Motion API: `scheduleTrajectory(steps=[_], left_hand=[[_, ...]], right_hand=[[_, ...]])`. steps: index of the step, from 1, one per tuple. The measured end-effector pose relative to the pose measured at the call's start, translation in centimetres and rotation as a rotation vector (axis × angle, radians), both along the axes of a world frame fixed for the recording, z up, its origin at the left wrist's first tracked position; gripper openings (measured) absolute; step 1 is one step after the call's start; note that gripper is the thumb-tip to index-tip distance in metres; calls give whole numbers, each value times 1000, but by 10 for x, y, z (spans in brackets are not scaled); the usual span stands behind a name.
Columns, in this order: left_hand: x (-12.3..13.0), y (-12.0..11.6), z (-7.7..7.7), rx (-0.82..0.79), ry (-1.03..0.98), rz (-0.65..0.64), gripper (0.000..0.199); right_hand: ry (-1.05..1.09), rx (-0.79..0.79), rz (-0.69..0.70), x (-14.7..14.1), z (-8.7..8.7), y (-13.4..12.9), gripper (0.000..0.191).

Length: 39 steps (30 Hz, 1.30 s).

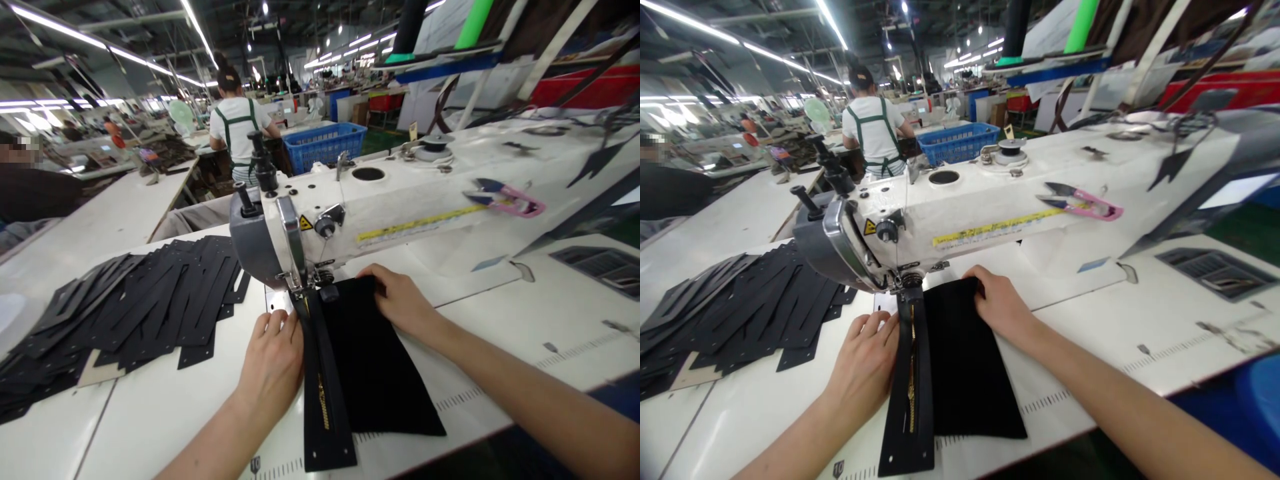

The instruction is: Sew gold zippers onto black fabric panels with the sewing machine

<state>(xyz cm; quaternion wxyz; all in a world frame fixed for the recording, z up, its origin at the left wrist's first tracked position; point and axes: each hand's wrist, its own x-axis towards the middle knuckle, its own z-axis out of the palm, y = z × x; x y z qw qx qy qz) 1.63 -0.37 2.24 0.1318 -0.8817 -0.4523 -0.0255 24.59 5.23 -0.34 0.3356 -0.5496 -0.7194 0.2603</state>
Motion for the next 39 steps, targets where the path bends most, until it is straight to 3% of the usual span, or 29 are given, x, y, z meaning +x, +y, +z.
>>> scheduleTrajectory(steps=[3,6,11,15,17,19,21,23,25,31,39], left_hand=[[-2,0,-3,2,-81,-3,25],[-5,0,-5,7,-142,-10,20],[-4,0,-7,24,-160,-10,19],[-2,1,-8,64,-199,-7,18],[-2,0,-9,71,-236,0,18],[-2,-1,-10,64,-285,9,18],[-4,-1,-12,44,-346,28,18],[-7,-2,-16,42,-425,52,21],[-11,-1,-21,67,-480,51,31],[-18,4,-33,109,-413,-73,42],[-17,13,-22,109,-291,-218,33]], right_hand=[[-14,135,-24,2,9,-1,20],[-63,191,-57,-1,17,-1,29],[-501,103,-103,-10,10,9,26],[-707,154,-129,-9,3,13,21],[-733,268,-145,-11,7,8,18],[-693,475,-82,-19,13,-2,15],[-565,635,98,-32,15,-14,18],[-425,645,274,-46,11,-23,23],[-363,582,352,-57,3,-27,30],[-344,485,391,-61,-8,-24,36],[-380,504,387,-60,-6,-23,36]])
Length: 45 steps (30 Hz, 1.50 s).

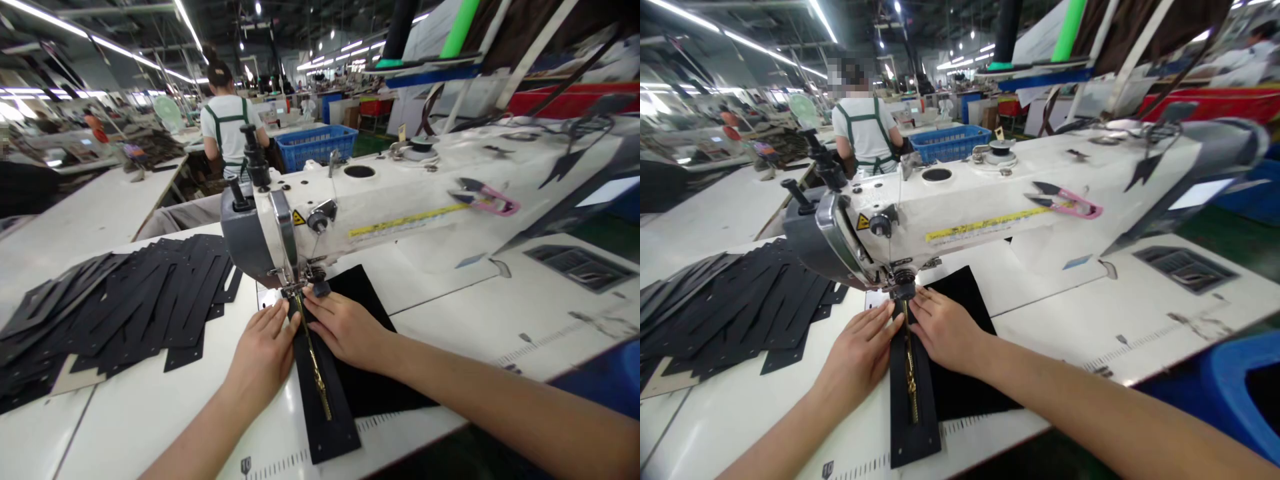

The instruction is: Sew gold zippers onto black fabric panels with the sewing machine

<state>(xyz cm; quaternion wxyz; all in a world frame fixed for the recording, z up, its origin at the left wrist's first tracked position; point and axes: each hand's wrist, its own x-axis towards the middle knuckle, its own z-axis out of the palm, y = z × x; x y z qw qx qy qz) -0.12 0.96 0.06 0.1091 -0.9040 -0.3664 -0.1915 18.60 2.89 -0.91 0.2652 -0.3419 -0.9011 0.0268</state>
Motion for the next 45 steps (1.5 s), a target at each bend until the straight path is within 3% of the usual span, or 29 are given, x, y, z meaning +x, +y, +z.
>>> scheduleTrajectory(steps=[7,16,24,28,33,45], left_hand=[[0,6,3,67,40,-76,34],[0,4,3,44,32,0,32],[1,10,4,-37,14,76,34],[3,4,4,-21,17,93,33],[0,-5,2,93,26,-45,26],[3,-2,1,50,-23,-30,22]], right_hand=[[-37,18,8,0,2,2,37],[-53,48,20,-1,2,3,36],[-10,40,49,-1,5,19,30],[-48,-11,0,-4,12,3,33],[-108,-62,-40,-6,8,-23,43],[-108,-50,-10,-4,0,-15,43]])
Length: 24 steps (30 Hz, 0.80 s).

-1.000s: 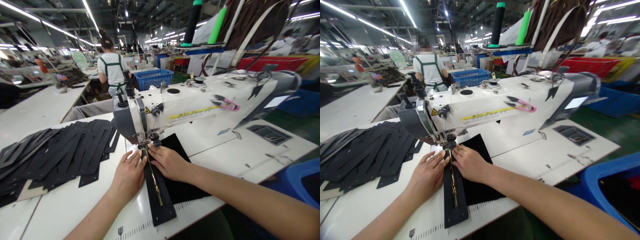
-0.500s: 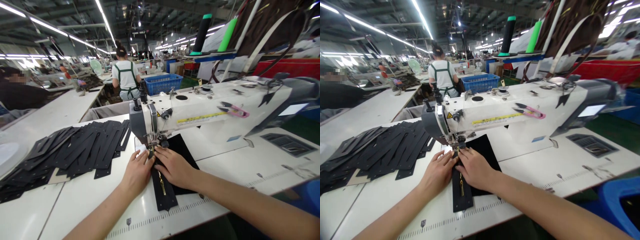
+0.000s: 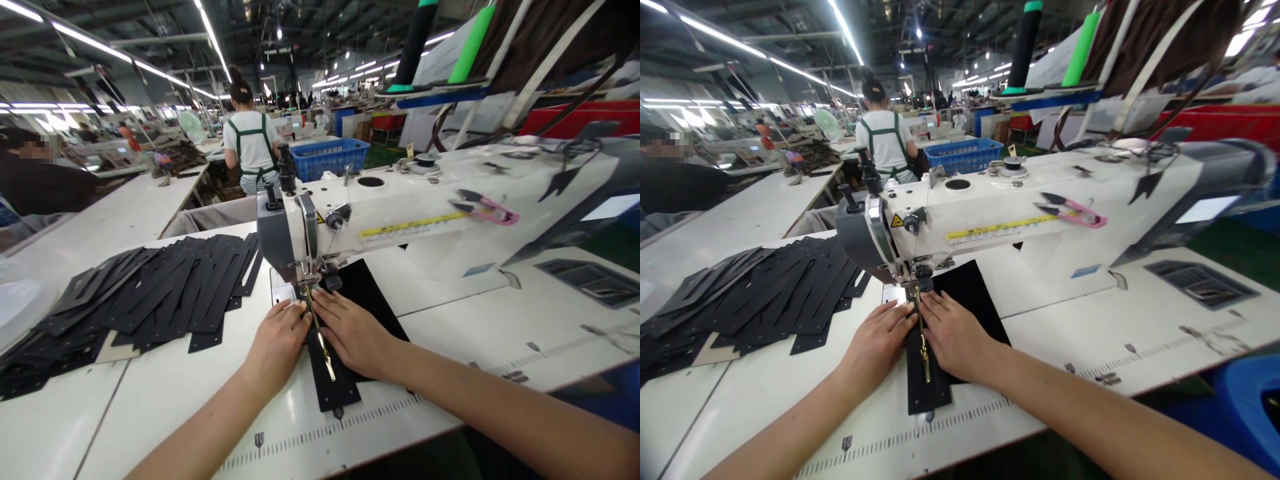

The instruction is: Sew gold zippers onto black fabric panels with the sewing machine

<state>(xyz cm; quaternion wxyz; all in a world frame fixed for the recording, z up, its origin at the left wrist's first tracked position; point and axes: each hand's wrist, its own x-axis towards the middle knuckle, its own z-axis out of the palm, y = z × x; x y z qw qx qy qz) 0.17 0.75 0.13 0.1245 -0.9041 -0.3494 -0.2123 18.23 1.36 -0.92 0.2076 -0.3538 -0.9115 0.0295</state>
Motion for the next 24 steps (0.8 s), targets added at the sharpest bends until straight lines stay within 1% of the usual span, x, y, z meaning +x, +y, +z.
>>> scheduleTrajectory(steps=[4,6,8,11,13,15,18,22,24], left_hand=[[-1,6,-1,8,-4,18,23],[-1,6,0,18,-2,8,22],[-2,1,2,12,2,-14,22],[-3,-12,4,-39,7,-32,24],[-3,-20,5,-75,-19,-32,25],[-3,-25,4,-97,-73,-25,25],[-2,-28,2,-114,-134,-6,24],[-1,-27,0,-108,-159,1,25],[-1,-27,0,-103,-156,-5,27]], right_hand=[[25,-11,4,0,1,7,42],[37,-16,20,2,4,7,39],[42,-26,55,5,8,1,35],[81,-61,84,10,14,-14,28],[122,-95,57,9,17,-20,24],[125,-120,7,7,21,-21,23],[27,-141,-47,0,29,-13,24],[-149,-174,-17,-8,41,-5,25],[-198,-210,-35,-11,46,-5,23]])
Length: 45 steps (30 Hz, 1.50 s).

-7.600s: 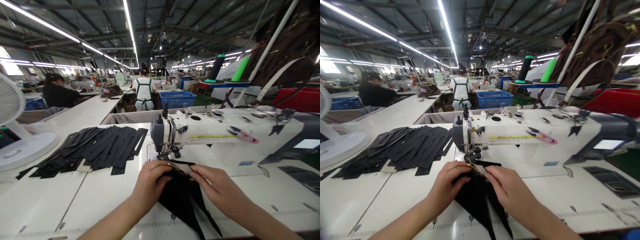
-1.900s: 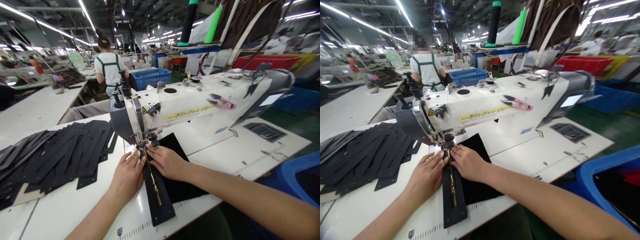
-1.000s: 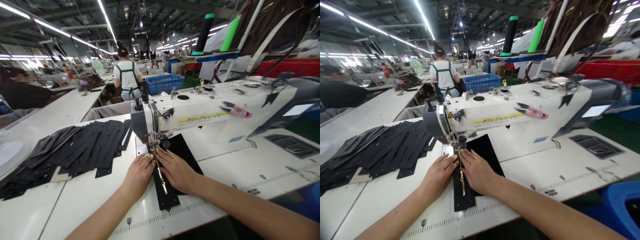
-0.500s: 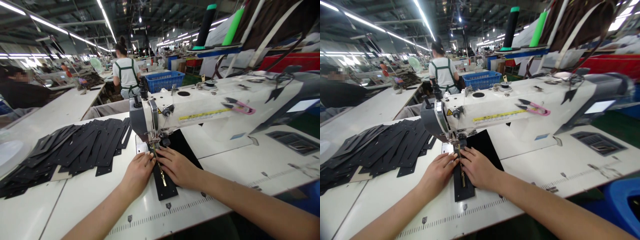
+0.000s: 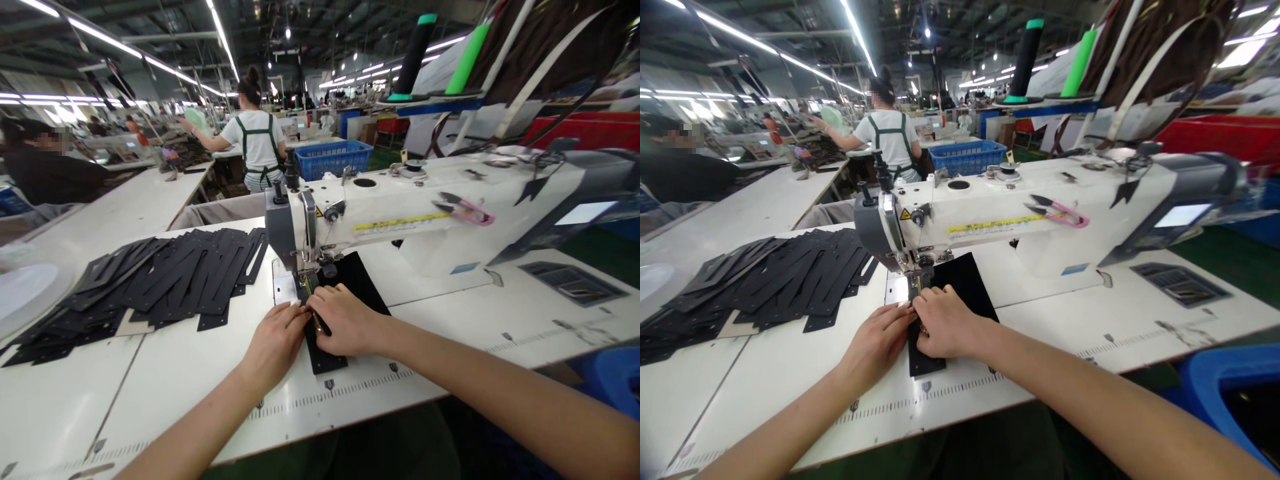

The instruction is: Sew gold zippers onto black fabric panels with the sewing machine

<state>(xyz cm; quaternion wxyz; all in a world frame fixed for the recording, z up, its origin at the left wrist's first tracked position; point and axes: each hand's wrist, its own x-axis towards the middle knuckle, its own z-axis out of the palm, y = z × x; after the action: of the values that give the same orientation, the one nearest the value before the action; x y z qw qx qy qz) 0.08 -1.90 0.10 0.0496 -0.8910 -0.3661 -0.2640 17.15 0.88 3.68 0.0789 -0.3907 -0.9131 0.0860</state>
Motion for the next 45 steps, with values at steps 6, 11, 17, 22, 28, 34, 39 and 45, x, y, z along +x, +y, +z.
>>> scheduleTrajectory(steps=[6,11,17,22,28,34,39,45], left_hand=[[-1,-3,-2,-13,-21,41,25],[0,-3,0,-5,-17,57,22],[-1,-6,1,23,32,11,24],[2,-17,-8,28,96,-26,27],[0,-31,0,-89,73,-25,38],[6,-26,17,-128,34,27,30],[13,-16,7,-61,72,87,25],[14,-16,6,-16,110,89,25]], right_hand=[[-9,-116,-148,-12,1,7,22],[17,-108,-292,-22,-3,10,15],[114,5,-186,3,-7,-24,18],[163,331,83,30,-24,-63,23],[37,517,172,21,-35,-60,22],[80,518,262,17,-38,-50,22],[194,525,226,17,-46,-54,23],[365,175,87,25,-27,-44,23]])
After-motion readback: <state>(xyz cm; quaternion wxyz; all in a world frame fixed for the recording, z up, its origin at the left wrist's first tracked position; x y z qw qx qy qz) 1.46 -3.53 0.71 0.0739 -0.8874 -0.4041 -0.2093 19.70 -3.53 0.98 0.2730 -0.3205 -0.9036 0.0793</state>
